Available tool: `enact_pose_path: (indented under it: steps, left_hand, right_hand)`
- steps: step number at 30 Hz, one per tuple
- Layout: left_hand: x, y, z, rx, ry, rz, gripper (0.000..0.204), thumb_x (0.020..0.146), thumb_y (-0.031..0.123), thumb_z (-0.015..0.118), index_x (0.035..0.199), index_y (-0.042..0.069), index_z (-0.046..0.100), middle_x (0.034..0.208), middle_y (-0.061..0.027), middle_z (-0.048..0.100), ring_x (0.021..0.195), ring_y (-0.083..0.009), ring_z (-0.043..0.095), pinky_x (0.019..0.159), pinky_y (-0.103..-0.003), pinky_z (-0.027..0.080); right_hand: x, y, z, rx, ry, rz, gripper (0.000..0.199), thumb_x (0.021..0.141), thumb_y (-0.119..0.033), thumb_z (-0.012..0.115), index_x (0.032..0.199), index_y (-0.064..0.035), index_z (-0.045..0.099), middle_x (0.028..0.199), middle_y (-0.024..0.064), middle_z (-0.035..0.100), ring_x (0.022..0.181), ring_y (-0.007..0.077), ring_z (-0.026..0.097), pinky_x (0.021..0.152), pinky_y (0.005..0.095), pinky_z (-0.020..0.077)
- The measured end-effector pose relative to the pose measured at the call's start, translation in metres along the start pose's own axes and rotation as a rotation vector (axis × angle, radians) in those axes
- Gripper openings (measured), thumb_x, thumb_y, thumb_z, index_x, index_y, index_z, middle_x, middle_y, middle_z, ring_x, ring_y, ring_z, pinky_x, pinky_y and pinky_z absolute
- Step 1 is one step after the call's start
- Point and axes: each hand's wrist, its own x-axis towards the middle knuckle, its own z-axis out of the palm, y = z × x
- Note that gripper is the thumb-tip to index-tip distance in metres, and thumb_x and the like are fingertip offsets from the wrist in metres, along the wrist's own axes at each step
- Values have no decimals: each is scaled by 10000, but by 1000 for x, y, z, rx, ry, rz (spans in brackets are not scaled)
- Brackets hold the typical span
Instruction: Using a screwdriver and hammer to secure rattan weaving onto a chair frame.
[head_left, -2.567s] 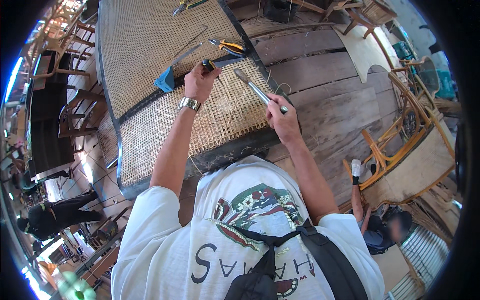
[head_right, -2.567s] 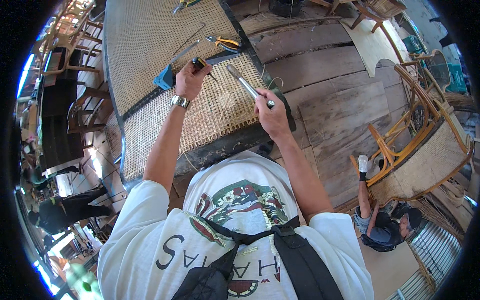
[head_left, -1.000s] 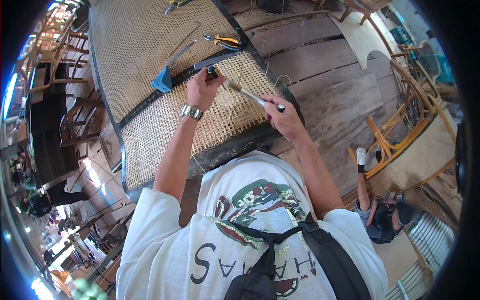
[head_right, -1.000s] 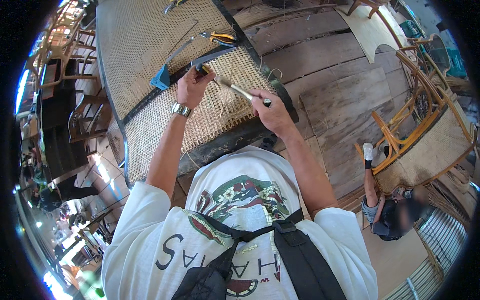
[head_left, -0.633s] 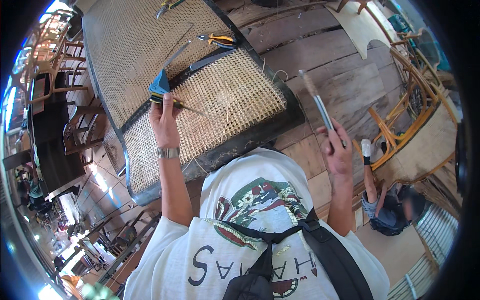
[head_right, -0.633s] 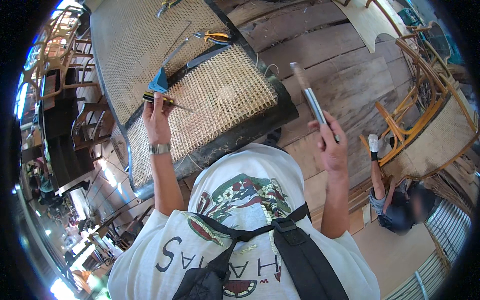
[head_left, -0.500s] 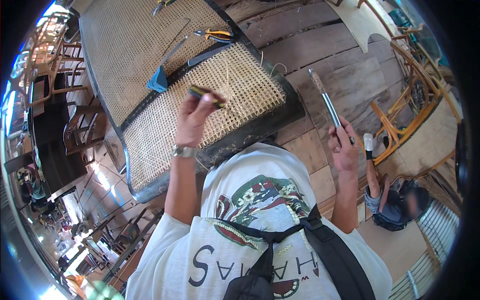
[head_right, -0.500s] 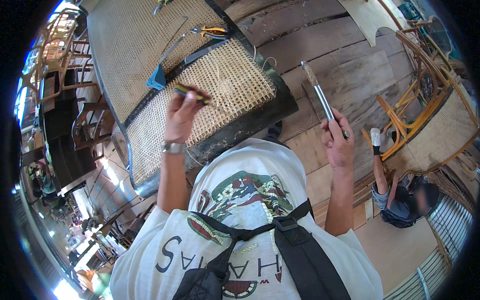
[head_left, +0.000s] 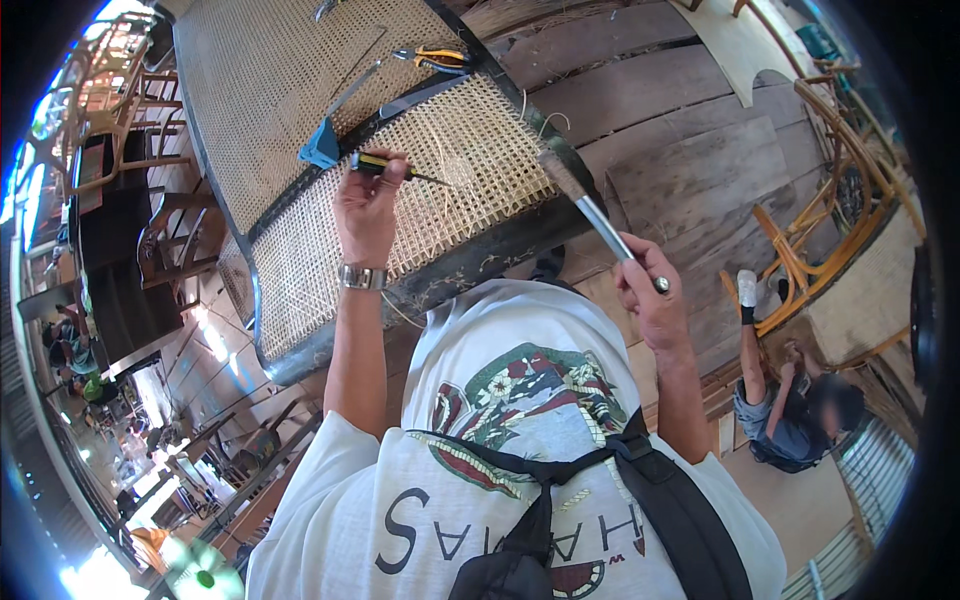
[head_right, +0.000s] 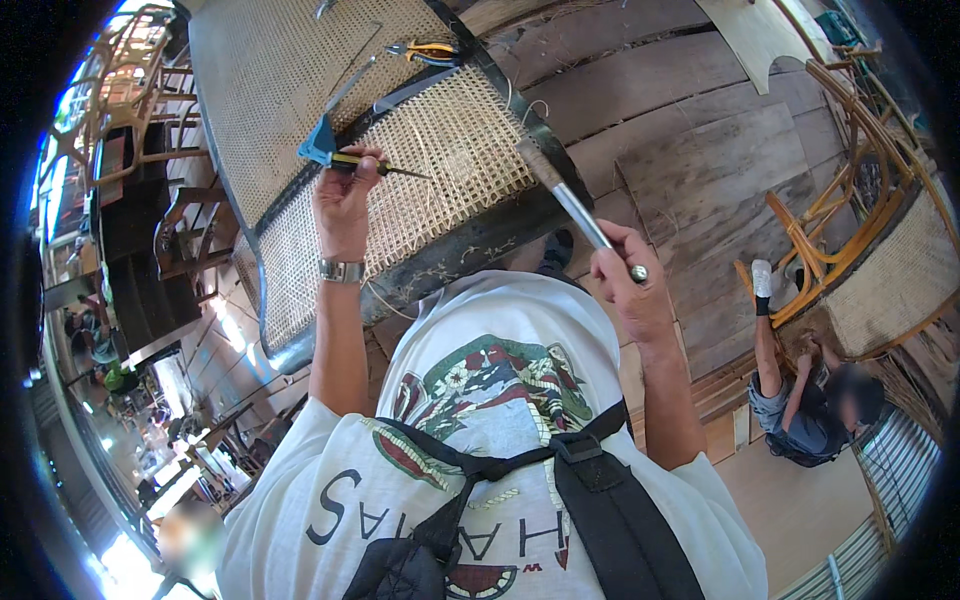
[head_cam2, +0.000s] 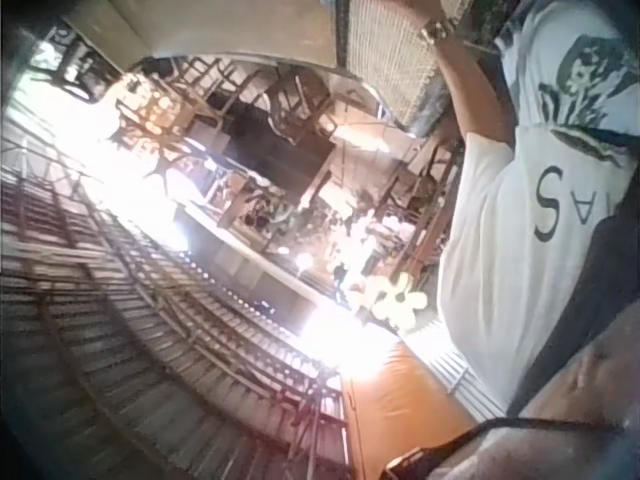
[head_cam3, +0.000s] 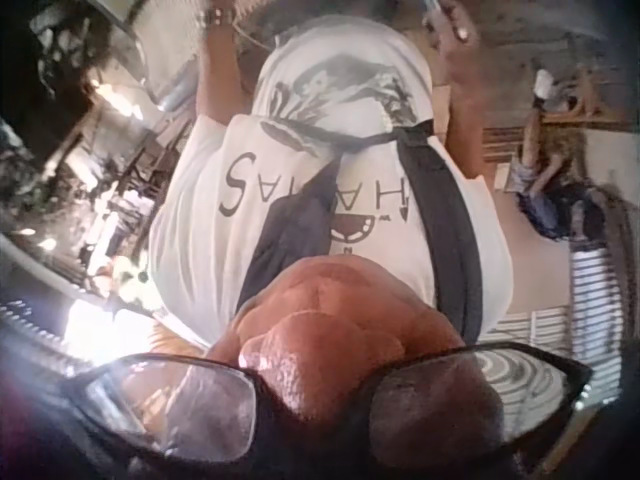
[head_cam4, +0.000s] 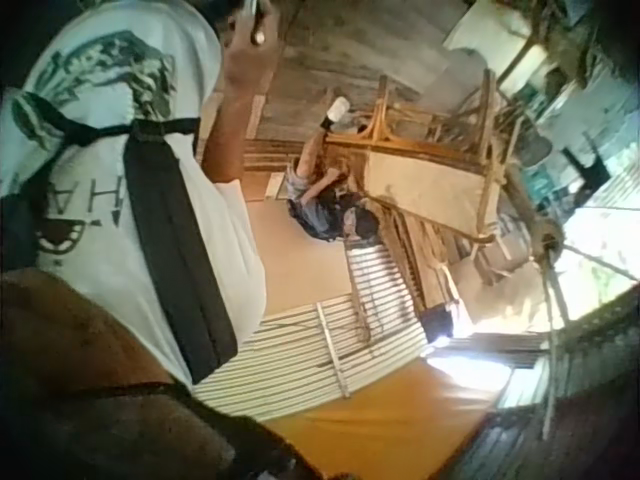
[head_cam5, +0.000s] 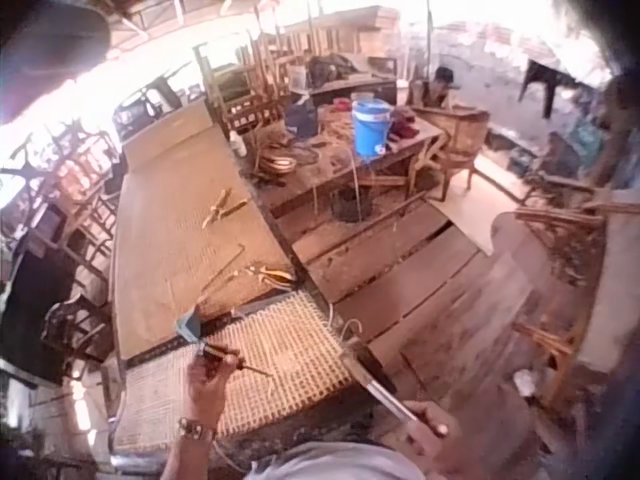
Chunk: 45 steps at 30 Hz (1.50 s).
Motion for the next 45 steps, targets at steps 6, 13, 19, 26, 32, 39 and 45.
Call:
enact_pose_path:
  steps: [6, 13, 19, 26, 32, 39, 45]
  left_hand:
    - [-6, -7, 16, 282, -42, 89, 170, 925, 116, 755, 1072, 68, 684, 981, -3, 728, 875, -63, 654, 798, -225, 520]
    - [-3, -3, 20, 339, -76, 162, 183, 911, 153, 772, 1050, 61, 697, 931, 0, 746, 858, -66, 688, 764, -237, 534]
    - [-8, -10, 28, 478, -133, 123, 230, 896, 186, 791, 1048, 44, 692, 878, -17, 752, 826, -63, 692, 720, -237, 532]
    - [-13, -1, 25, 444, -76, 129, 231, 898, 195, 788, 1055, 47, 703, 875, -28, 754, 819, -53, 683, 708, -239, 532]
    - [-38, 2, 26, 330, -64, 63, 180, 907, 131, 773, 1052, 48, 704, 907, -7, 742, 847, -59, 685, 745, -233, 541]
    - [-46, 3, 30, 312, -99, 70, 182, 914, 113, 761, 1064, 43, 684, 909, 4, 724, 849, -47, 671, 737, -218, 522]
    - [-50, 10, 27, 291, -84, 45, 172, 915, 98, 758, 1064, 43, 692, 962, -5, 730, 886, -65, 683, 781, -223, 538]
  right_hand:
    - [14, 0, 18, -132, -122, -18, 329, 1025, -96, 533, 1344, -16, 555, 827, -5, 565, 570, -14, 368, 485, 145, 272]
    - [37, 4, 33, -122, -175, -41, 320, 1023, -127, 555, 1325, -20, 568, 811, -17, 579, 561, -6, 398, 471, 173, 308]
    - [52, 3, 50, -100, -225, -63, 313, 1013, -131, 562, 1304, -17, 581, 806, -19, 577, 571, -1, 406, 484, 175, 305]
    - [44, -13, 51, -285, -306, -66, 319, 1015, -130, 553, 1308, -7, 584, 806, -16, 574, 610, 11, 420, 529, 178, 322]
    - [32, -16, 42, -144, -195, 3, 339, 1027, -135, 541, 1335, 5, 561, 813, -4, 581, 591, 0, 408, 516, 177, 321]
    - [25, -16, 41, -303, -327, 4, 336, 1022, -113, 545, 1343, -17, 565, 798, -13, 581, 585, -2, 402, 512, 176, 317]
    - [13, -22, 32, -138, -255, -16, 324, 1027, -105, 533, 1336, -12, 572, 795, -9, 582, 590, -3, 405, 515, 174, 319]
